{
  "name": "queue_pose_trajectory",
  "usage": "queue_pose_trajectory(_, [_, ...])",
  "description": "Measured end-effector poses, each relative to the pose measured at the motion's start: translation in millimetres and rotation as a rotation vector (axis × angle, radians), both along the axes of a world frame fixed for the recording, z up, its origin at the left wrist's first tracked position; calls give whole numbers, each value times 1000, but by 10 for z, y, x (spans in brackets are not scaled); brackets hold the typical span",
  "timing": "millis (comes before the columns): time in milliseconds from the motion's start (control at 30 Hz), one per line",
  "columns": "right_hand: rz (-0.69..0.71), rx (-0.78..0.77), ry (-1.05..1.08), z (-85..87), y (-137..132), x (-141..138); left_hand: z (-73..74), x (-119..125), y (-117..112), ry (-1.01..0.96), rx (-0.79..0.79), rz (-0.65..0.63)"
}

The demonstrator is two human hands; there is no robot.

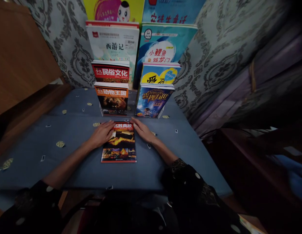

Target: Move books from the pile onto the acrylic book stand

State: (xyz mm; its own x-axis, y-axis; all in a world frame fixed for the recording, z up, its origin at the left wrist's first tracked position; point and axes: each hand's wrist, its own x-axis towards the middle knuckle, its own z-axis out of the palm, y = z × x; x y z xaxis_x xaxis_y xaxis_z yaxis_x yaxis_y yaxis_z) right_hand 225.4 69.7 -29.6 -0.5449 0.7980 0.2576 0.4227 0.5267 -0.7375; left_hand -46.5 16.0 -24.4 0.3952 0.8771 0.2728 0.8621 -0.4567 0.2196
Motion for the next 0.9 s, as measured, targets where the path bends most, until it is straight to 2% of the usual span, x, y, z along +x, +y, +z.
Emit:
queue_pose_trajectory(133, [-11, -44, 32, 15, 8, 5, 60, 113, 88, 43, -60, -91])
queue_pose_trajectory(333, [-6, -52, 36, 33, 15, 10, 97, 428, 215, 100, -96, -217])
queue_pose_trajectory(500, [-5, -29, 22, 39, 20, 12, 111, 545, 243, 122, -81, -253])
queue_pose_trajectory(667, [11, -12, 0, 11, 17, -5, 130, 546, 155, 118, -117, -304])
queue_pose_trajectory(900, [29, 61, -71, 6, -20, -17, 127, 570, -95, 106, -154, -401])
